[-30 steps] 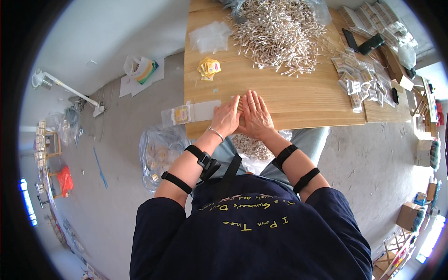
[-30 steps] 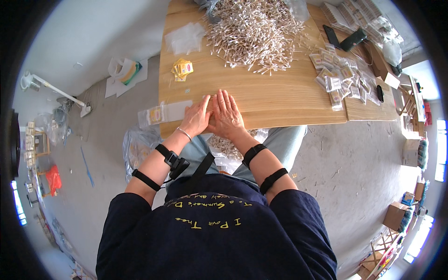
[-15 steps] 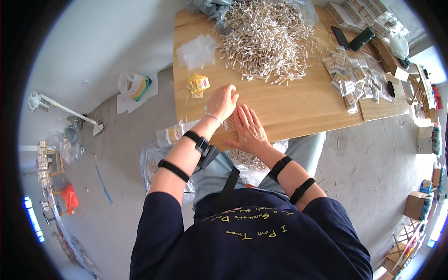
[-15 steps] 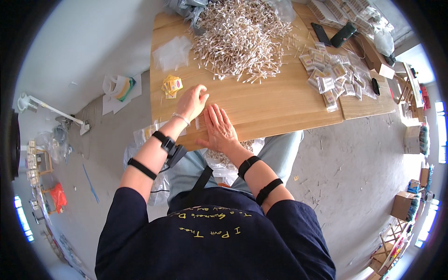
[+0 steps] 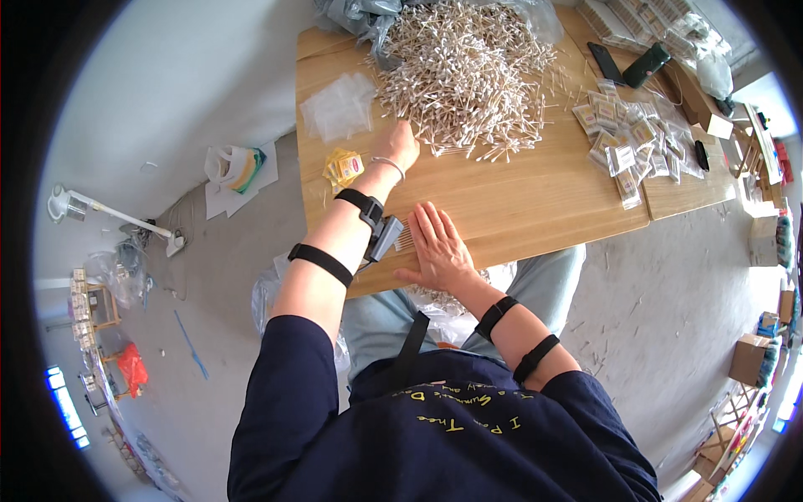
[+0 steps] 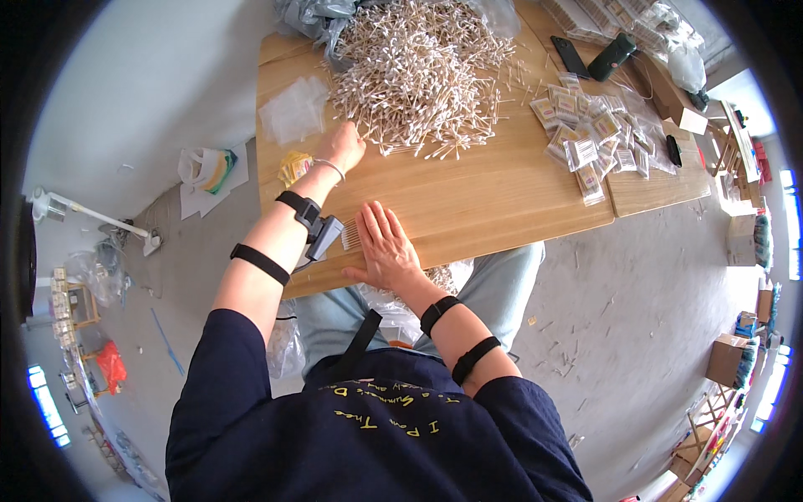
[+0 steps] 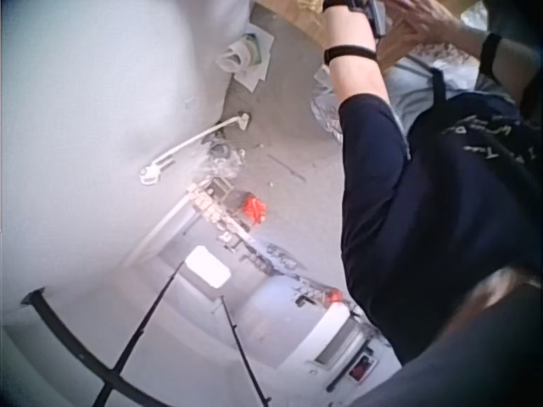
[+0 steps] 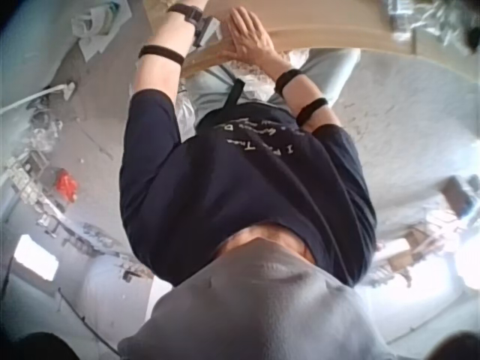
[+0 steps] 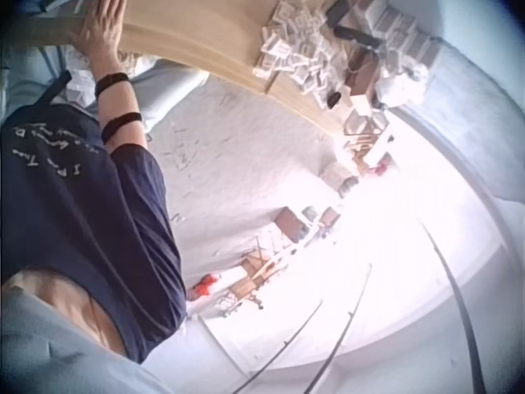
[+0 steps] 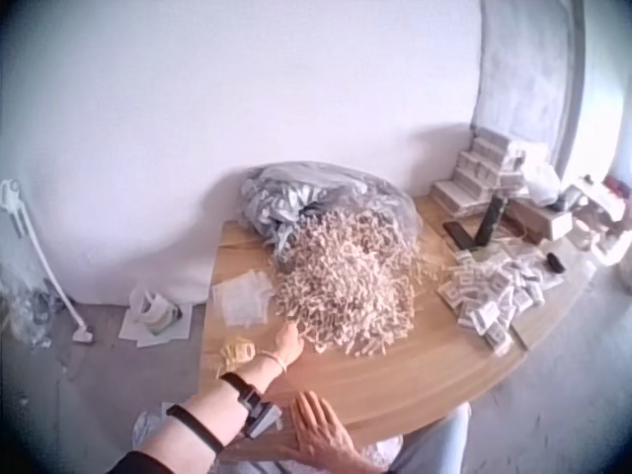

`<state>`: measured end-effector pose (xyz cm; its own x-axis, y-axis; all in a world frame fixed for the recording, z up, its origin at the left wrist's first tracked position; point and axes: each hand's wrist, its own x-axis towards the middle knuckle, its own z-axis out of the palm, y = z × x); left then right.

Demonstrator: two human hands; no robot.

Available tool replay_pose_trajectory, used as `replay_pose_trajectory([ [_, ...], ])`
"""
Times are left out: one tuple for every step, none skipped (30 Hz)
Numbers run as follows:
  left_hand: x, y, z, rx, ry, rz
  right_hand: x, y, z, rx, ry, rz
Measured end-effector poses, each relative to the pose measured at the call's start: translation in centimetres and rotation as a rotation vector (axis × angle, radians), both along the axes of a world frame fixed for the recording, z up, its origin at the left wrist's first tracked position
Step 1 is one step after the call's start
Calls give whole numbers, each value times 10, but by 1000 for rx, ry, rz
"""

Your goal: Picking up cotton swabs from a pile, aligning them, and placing them into small plastic bags.

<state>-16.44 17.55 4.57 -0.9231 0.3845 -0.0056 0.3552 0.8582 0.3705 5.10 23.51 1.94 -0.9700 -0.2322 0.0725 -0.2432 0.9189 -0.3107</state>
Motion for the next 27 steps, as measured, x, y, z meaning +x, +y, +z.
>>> replay_pose_trajectory([
  [-5, -6, 5, -19, 46, -8, -1, 0, 0, -11, 1, 0],
  [-7, -12, 9, -39, 92, -17, -1, -1, 0, -23, 2, 0],
  [-6, -20, 12, -61, 60, -34, -1, -2, 0, -29, 4, 3],
  [-2, -30, 12, -68, 63, -32, -1, -2, -2, -42, 11, 2],
  [6, -40, 10, -107, 24, -64, -1, -2, -2, -55, 14, -2],
  [14, -50, 9, -146, -17, -95, -2, 0, -3, -62, 13, -3],
  [23, -59, 9, -212, -97, -119, -1, 1, -1, -26, 13, 2],
  [33, -68, 6, -220, -106, -121, -1, 2, -1, 10, 12, 8],
  [43, -78, 1, -89, -144, -125, -1, 2, 0, 10, 25, 1],
  [52, -86, -3, 44, -178, -119, -2, 2, -1, 5, 20, 6],
  [60, -91, -9, 25, -125, -137, -2, 2, -2, -3, 34, 2],
  [69, -95, -15, 23, -130, -133, -2, 2, -2, -10, 49, -2],
  [79, -96, -19, 107, -33, -148, -2, 2, -2, 8, 40, 5],
  [87, -96, -23, 191, 67, -163, -2, 1, -3, 8, 37, 11],
  [94, -95, -26, 190, 32, -111, -1, 1, -2, -5, 50, 5],
  [98, -95, -29, 191, 31, -108, -1, 0, -3, -18, 65, -2],
  [101, -94, -32, 228, 45, -97, 0, -1, -3, -16, 64, 1],
  [104, -94, -35, 265, 59, -87, 0, -2, -3, -26, 57, -5],
  [109, -92, -35, 306, 40, -81, 0, -2, -4, -35, 49, -13],
  [112, -90, -35, 308, 40, -81, 0, -3, -5, -33, 49, -14],
  [114, -90, -34, 319, 63, -92, 0, -2, -5, -47, 60, -15],
  [116, -90, -34, 330, 85, -101, 0, -3, -6, -60, 70, -14],
  [119, -91, -34, 332, 84, -99, 1, -3, -6, -59, 69, -13],
  [121, -93, -34, 314, 115, -116, 1, -4, -7, -47, 86, -13],
  [124, -94, -33, 297, 147, -131, 1, -3, -7, -34, 103, -12],
  [126, -94, -32, 299, 147, -128, 2, -3, -8, -32, 103, -9],
  [128, -94, -32, 314, 134, -132, 2, -3, -8, -31, 110, -16],
])
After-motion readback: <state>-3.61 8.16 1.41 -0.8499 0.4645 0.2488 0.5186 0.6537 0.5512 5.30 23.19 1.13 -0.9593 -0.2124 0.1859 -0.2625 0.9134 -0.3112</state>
